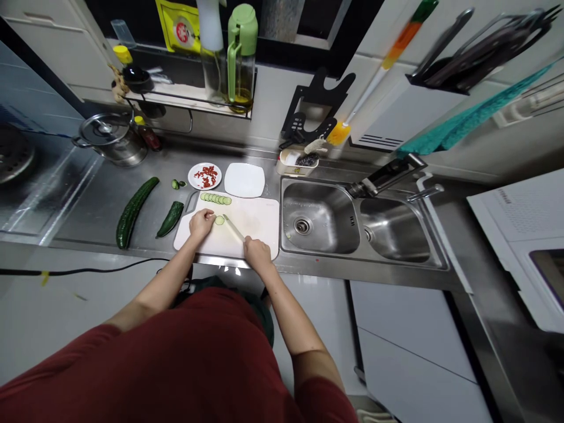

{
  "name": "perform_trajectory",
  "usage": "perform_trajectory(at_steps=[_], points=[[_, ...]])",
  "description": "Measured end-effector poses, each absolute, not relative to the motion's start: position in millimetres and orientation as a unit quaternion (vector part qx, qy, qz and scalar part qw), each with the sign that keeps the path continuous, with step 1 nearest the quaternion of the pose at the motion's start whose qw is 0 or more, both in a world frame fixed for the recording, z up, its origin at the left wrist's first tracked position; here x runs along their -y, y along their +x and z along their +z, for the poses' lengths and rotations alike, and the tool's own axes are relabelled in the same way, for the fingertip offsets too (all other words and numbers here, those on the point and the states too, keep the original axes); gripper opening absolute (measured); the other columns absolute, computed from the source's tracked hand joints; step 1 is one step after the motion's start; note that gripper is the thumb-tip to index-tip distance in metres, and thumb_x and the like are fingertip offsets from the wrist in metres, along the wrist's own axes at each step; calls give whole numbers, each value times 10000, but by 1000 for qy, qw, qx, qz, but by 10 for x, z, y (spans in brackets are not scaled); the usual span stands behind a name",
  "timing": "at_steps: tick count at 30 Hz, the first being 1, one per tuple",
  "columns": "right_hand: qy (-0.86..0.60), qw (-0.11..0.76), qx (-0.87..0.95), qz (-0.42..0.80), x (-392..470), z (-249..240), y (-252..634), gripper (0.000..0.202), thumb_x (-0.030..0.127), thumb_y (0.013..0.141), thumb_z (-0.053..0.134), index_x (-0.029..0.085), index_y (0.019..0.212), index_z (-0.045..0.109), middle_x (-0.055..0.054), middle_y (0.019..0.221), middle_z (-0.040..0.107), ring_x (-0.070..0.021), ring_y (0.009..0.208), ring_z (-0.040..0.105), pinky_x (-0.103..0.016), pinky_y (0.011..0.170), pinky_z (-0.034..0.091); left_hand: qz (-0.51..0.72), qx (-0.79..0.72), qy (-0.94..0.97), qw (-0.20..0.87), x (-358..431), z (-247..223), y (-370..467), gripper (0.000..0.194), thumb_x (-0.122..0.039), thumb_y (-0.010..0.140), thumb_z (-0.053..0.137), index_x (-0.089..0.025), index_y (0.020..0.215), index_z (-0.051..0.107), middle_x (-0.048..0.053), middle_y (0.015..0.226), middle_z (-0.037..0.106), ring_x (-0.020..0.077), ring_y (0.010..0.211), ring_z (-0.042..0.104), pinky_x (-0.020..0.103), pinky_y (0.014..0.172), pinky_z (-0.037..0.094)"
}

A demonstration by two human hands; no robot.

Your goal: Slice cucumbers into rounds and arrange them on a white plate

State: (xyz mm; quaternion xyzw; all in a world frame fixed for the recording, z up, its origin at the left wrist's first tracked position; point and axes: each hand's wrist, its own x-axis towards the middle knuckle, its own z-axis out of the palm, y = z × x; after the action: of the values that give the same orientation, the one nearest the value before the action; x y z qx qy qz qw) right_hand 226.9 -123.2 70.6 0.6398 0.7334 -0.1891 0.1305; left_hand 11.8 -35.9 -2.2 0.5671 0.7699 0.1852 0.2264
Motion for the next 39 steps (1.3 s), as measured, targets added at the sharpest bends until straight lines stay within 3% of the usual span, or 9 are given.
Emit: perform_trajectory(at_steps=[15, 39], points=[[604, 140, -768, -161, 1171, 613, 2108, 277, 264, 978, 310, 152, 1088, 539, -127, 948, 664, -228, 904, 641, -313, 774, 460, 167, -768, 571, 237, 336, -15, 100, 226, -374, 799, 593, -281, 999, 643, 5, 904, 672, 176, 849, 607, 264, 707, 419], [598, 173, -747, -232, 1158, 679, 1942, 259, 85, 903, 365, 122, 1125, 493, -176, 1017, 646, -243, 964, 637, -318, 775, 479, 142, -773, 561, 261, 297, 44, 90, 218, -372, 789, 599, -304, 993, 634, -13, 891, 672, 167, 871, 609, 260, 722, 423]])
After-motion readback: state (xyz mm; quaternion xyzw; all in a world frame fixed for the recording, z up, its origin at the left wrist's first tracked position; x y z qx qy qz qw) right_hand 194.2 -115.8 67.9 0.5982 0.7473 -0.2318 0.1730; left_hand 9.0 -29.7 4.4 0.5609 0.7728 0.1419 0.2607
